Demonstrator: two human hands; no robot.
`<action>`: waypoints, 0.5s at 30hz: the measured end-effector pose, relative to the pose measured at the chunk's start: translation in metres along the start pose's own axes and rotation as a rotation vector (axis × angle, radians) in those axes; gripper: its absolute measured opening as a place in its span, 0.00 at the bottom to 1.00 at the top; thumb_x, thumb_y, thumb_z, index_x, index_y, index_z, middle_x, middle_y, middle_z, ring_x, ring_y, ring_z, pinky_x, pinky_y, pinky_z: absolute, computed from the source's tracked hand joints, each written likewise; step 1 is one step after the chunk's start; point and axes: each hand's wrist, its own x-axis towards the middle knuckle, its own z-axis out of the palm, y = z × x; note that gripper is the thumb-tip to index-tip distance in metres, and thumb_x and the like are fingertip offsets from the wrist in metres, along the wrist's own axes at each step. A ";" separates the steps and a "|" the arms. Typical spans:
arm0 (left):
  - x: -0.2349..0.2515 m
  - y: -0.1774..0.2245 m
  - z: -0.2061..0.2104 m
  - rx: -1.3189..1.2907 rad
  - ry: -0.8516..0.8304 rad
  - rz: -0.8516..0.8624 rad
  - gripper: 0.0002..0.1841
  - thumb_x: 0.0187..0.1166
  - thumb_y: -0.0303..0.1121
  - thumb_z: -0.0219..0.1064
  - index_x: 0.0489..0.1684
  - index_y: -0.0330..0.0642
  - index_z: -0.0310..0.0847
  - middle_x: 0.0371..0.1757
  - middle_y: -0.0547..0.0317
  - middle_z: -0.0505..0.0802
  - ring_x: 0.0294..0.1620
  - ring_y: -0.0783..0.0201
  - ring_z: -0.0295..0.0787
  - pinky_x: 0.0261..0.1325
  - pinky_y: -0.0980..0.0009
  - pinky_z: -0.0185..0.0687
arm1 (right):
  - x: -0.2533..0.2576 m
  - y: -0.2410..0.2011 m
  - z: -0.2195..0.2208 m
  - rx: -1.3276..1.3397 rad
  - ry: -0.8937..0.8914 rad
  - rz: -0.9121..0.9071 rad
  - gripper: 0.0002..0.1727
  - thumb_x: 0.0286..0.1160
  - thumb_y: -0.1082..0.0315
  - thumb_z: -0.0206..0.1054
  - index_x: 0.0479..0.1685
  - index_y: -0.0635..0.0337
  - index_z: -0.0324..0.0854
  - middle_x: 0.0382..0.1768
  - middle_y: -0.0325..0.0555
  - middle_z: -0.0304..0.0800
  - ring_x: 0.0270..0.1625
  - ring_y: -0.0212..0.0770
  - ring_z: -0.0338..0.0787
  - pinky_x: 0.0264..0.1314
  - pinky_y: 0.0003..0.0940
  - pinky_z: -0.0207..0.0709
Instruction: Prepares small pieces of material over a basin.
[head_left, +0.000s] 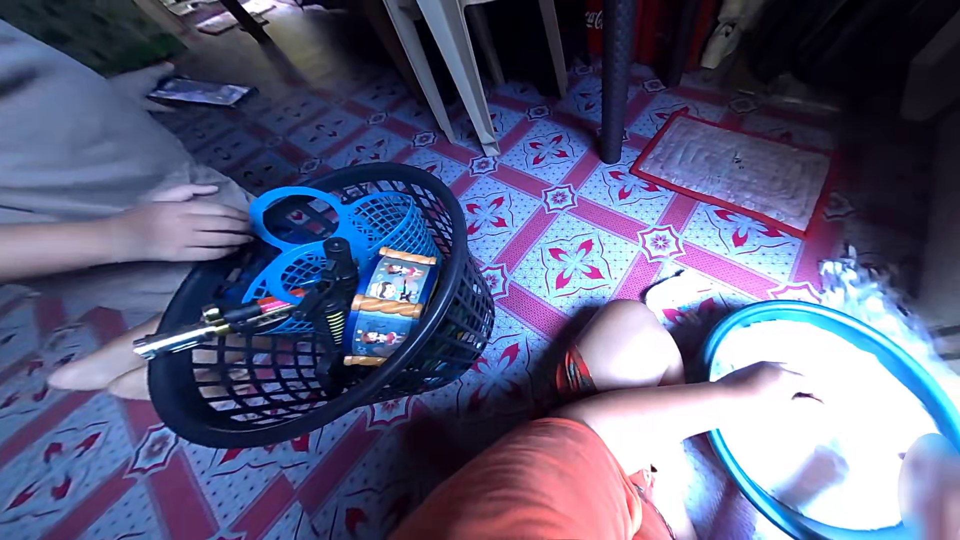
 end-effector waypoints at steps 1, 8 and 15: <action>0.000 0.000 0.001 0.005 -0.005 -0.002 0.09 0.84 0.30 0.65 0.50 0.40 0.92 0.48 0.52 0.93 0.52 0.61 0.90 0.62 0.65 0.85 | 0.007 0.013 0.031 0.040 0.043 -0.032 0.07 0.71 0.64 0.71 0.40 0.43 0.96 0.56 0.55 0.89 0.57 0.58 0.89 0.55 0.64 0.84; -0.001 0.000 0.000 0.019 -0.038 -0.049 0.13 0.88 0.31 0.59 0.56 0.41 0.90 0.52 0.52 0.93 0.53 0.61 0.91 0.62 0.64 0.86 | 0.005 -0.008 0.048 0.087 0.018 -0.062 0.07 0.68 0.63 0.73 0.40 0.41 0.95 0.57 0.58 0.88 0.55 0.60 0.89 0.51 0.67 0.84; -0.002 -0.002 0.014 0.092 -0.025 0.029 0.09 0.83 0.28 0.63 0.48 0.40 0.91 0.48 0.51 0.93 0.56 0.56 0.89 0.65 0.61 0.83 | -0.021 -0.050 -0.040 0.475 -0.212 -0.201 0.49 0.50 0.47 0.88 0.81 0.49 0.75 0.71 0.65 0.77 0.60 0.55 0.86 0.55 0.53 0.85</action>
